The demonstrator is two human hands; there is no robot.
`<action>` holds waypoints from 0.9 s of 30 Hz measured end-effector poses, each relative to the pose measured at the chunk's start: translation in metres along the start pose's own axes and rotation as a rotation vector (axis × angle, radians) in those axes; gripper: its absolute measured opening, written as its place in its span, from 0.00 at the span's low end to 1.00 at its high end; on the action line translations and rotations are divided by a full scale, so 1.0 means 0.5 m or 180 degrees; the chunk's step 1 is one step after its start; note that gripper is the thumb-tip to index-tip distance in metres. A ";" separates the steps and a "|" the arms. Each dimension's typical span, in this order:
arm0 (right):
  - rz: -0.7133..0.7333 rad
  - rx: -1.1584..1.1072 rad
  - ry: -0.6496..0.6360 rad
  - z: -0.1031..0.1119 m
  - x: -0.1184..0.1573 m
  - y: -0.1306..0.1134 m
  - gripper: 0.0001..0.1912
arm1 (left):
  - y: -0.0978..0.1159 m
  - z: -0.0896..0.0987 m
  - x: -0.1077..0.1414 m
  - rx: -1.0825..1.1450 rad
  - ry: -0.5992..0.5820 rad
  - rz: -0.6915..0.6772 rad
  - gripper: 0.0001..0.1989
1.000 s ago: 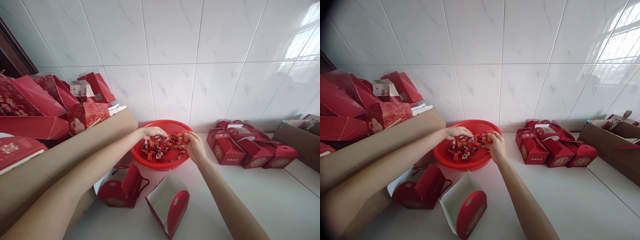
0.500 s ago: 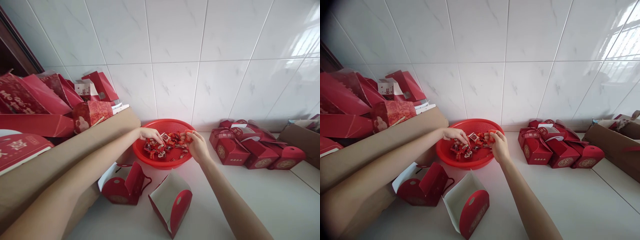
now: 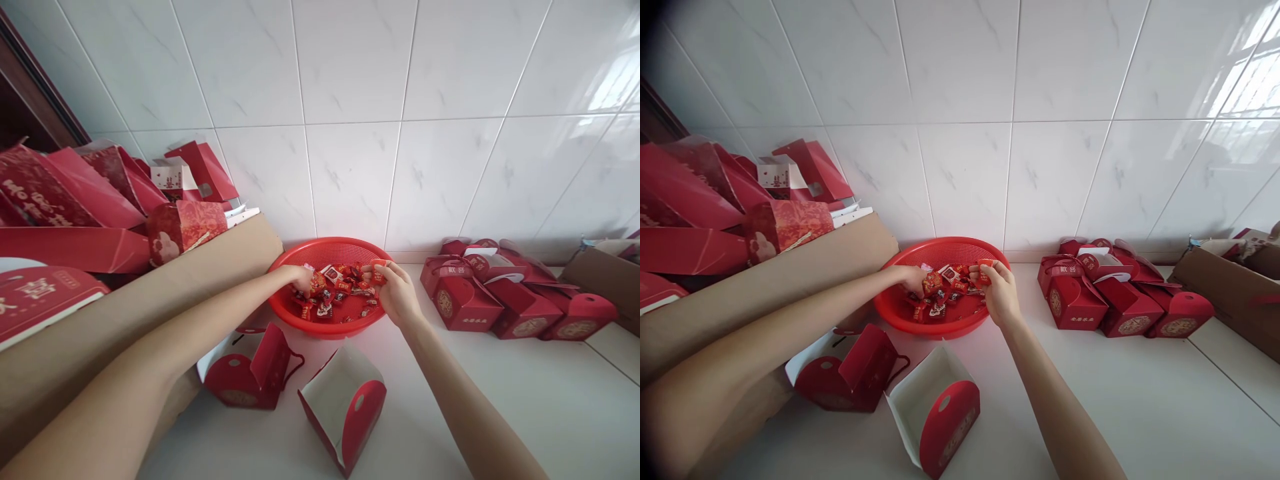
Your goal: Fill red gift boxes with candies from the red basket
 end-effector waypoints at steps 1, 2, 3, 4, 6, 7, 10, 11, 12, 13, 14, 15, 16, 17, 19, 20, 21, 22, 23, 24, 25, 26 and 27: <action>-0.0002 0.0002 0.0005 0.000 0.000 0.000 0.08 | 0.012 -0.003 0.003 0.0050 -0.0034 -0.0035 0.11; -0.0005 0.0004 0.0010 0.000 0.000 0.000 0.09 | 0.024 -0.002 0.006 0.0127 -0.0054 -0.0063 0.14; -0.0009 0.0006 0.0012 0.000 0.000 0.001 0.09 | 0.035 0.002 0.011 0.0198 -0.0066 -0.0094 0.17; -0.0013 0.0008 0.0012 0.001 0.000 0.001 0.09 | 0.043 0.009 0.015 0.0244 -0.0082 -0.0139 0.20; -0.0019 0.0010 0.0005 0.001 -0.001 0.002 0.09 | 0.052 0.025 0.024 0.0175 -0.0139 -0.0174 0.23; -0.0019 0.0009 0.0002 0.001 -0.001 0.002 0.09 | 0.052 0.032 0.028 0.0051 -0.0179 -0.0152 0.22; -0.0029 0.0007 0.0006 0.001 -0.001 0.002 0.10 | 0.046 0.035 0.039 -0.0388 -0.0317 0.0018 0.15; -0.0032 0.0005 0.0010 0.000 0.000 0.002 0.10 | 0.044 0.030 0.044 -0.0488 -0.0366 0.0069 0.14; -0.0033 0.0001 0.0013 0.000 0.000 0.002 0.10 | 0.043 0.022 0.049 -0.0571 -0.0408 0.0112 0.14; -0.0035 -0.0006 0.0014 -0.001 0.000 0.002 0.10 | 0.043 0.014 0.054 -0.0633 -0.0432 0.0144 0.15; -0.0037 -0.0014 0.0016 -0.002 0.000 0.002 0.09 | 0.044 0.006 0.059 -0.0676 -0.0434 0.0158 0.16; -0.0042 -0.0023 0.0019 -0.002 0.000 0.002 0.09 | 0.045 -0.001 0.063 -0.0704 -0.0420 0.0157 0.17; -0.0048 -0.0034 0.0027 -0.002 0.000 0.002 0.09 | 0.047 -0.005 0.065 -0.0728 -0.0409 0.0148 0.19; -0.0054 -0.0047 0.0037 -0.002 -0.001 0.002 0.09 | 0.049 -0.007 0.065 -0.0720 -0.0388 0.0106 0.19; -0.0061 -0.0085 0.0066 -0.001 -0.001 0.002 0.08 | 0.051 -0.002 0.061 -0.0527 -0.0293 -0.0101 0.17; -0.0056 -0.0114 0.0086 -0.001 -0.002 0.002 0.08 | 0.051 0.004 0.057 -0.0381 -0.0230 -0.0220 0.15; -0.0050 -0.0148 0.0113 0.000 -0.002 0.002 0.08 | 0.051 0.011 0.052 -0.0230 -0.0164 -0.0327 0.13; -0.0045 -0.0186 0.0146 0.001 -0.003 0.003 0.07 | 0.051 0.018 0.047 -0.0096 -0.0106 -0.0412 0.12; -0.0040 -0.0226 0.0185 0.002 -0.004 0.003 0.07 | 0.051 0.025 0.042 -0.0001 -0.0065 -0.0465 0.12; -0.0036 -0.0266 0.0229 0.003 -0.005 0.003 0.07 | 0.051 0.030 0.038 0.0040 -0.0046 -0.0489 0.12; -0.0035 -0.0305 0.0270 0.003 -0.006 0.003 0.06 | 0.051 0.034 0.034 0.0054 -0.0025 -0.0508 0.13; -0.0037 -0.0340 0.0306 0.004 -0.006 0.003 0.06 | 0.051 0.037 0.031 0.0060 0.0009 -0.0534 0.13; -0.0041 -0.0372 0.0334 0.004 -0.007 0.003 0.06 | 0.050 0.040 0.029 0.0045 0.0052 -0.0554 0.14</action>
Point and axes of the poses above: each hand's wrist, its own x-axis away from the middle knuckle, its own z-axis out of the back of the hand, y = z × x, the point moved 1 cm from there along -x, towards the middle knuckle, and after that the axes turned 8 degrees about y, right-handed, at the moved point
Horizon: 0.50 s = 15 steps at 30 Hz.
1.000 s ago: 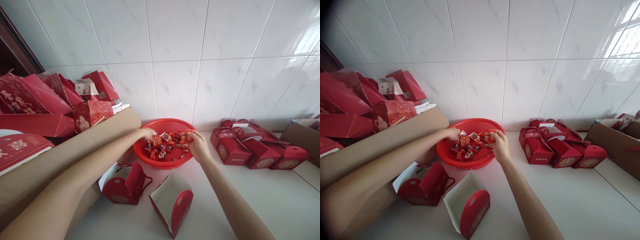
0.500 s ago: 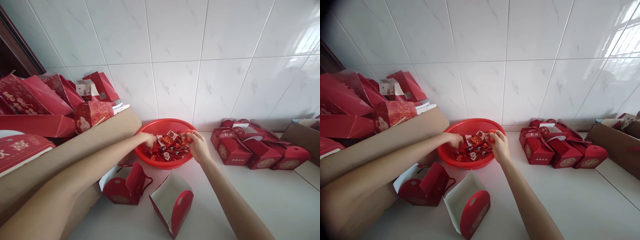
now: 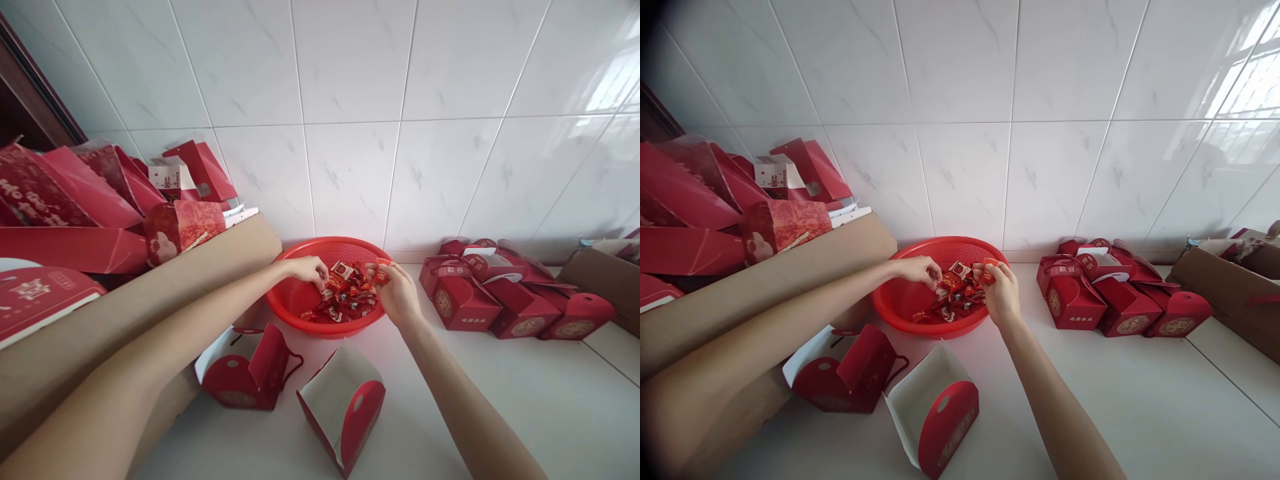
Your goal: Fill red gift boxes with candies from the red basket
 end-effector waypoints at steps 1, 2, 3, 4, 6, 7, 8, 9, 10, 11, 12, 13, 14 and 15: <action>-0.0003 -0.0029 0.0024 0.000 0.000 0.000 0.06 | 0.000 0.001 -0.002 -0.0039 0.0032 -0.0012 0.13; -0.0007 -0.0053 0.0042 -0.001 -0.001 0.000 0.05 | -0.001 0.003 -0.005 -0.0095 0.0047 -0.0019 0.12; -0.0011 -0.0073 0.0057 -0.001 0.000 0.000 0.05 | -0.001 0.003 -0.008 -0.0162 0.0042 -0.0024 0.11; -0.0015 -0.0088 0.0069 -0.002 0.000 0.000 0.05 | 0.000 0.004 -0.013 -0.0230 0.0017 -0.0030 0.10; -0.0021 -0.0109 0.0090 -0.003 0.001 -0.001 0.05 | 0.004 0.006 -0.025 -0.0348 -0.0054 -0.0052 0.10; -0.0024 -0.0117 0.0098 -0.003 0.002 -0.001 0.05 | 0.008 0.007 -0.032 -0.0392 -0.0067 -0.0075 0.10; -0.0025 -0.0124 0.0106 -0.004 0.003 -0.002 0.05 | 0.013 0.007 -0.041 -0.0426 -0.0047 -0.0113 0.11; -0.0025 -0.0130 0.0114 -0.004 0.003 -0.002 0.05 | 0.021 0.005 -0.050 -0.0453 0.0009 -0.0175 0.13; -0.0025 -0.0134 0.0122 -0.004 0.003 -0.002 0.05 | 0.029 0.002 -0.059 -0.0480 0.0092 -0.0261 0.16; -0.0024 -0.0138 0.0130 -0.004 0.003 -0.002 0.04 | 0.039 -0.004 -0.068 -0.0514 0.0190 -0.0369 0.19; -0.0023 -0.0140 0.0138 -0.004 0.003 -0.002 0.04 | 0.050 -0.011 -0.076 -0.0560 0.0284 -0.0490 0.21; -0.0020 -0.0143 0.0149 -0.004 0.002 -0.002 0.04 | 0.060 -0.021 -0.083 -0.0620 0.0358 -0.0614 0.23; -0.0016 -0.0146 0.0163 -0.004 0.002 -0.002 0.03 | 0.070 -0.031 -0.089 -0.0695 0.0406 -0.0725 0.24; -0.0010 -0.0151 0.0180 -0.003 0.001 -0.001 0.03 | 0.079 -0.041 -0.094 -0.0784 0.0439 -0.0815 0.24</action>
Point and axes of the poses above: each hand's wrist, its own x-axis away from the middle knuckle, its own z-axis out of the back of the hand, y = z × x, the point moved 1 cm from there along -x, towards the middle knuckle, and after that the axes turned 8 degrees about y, right-handed, at the moved point
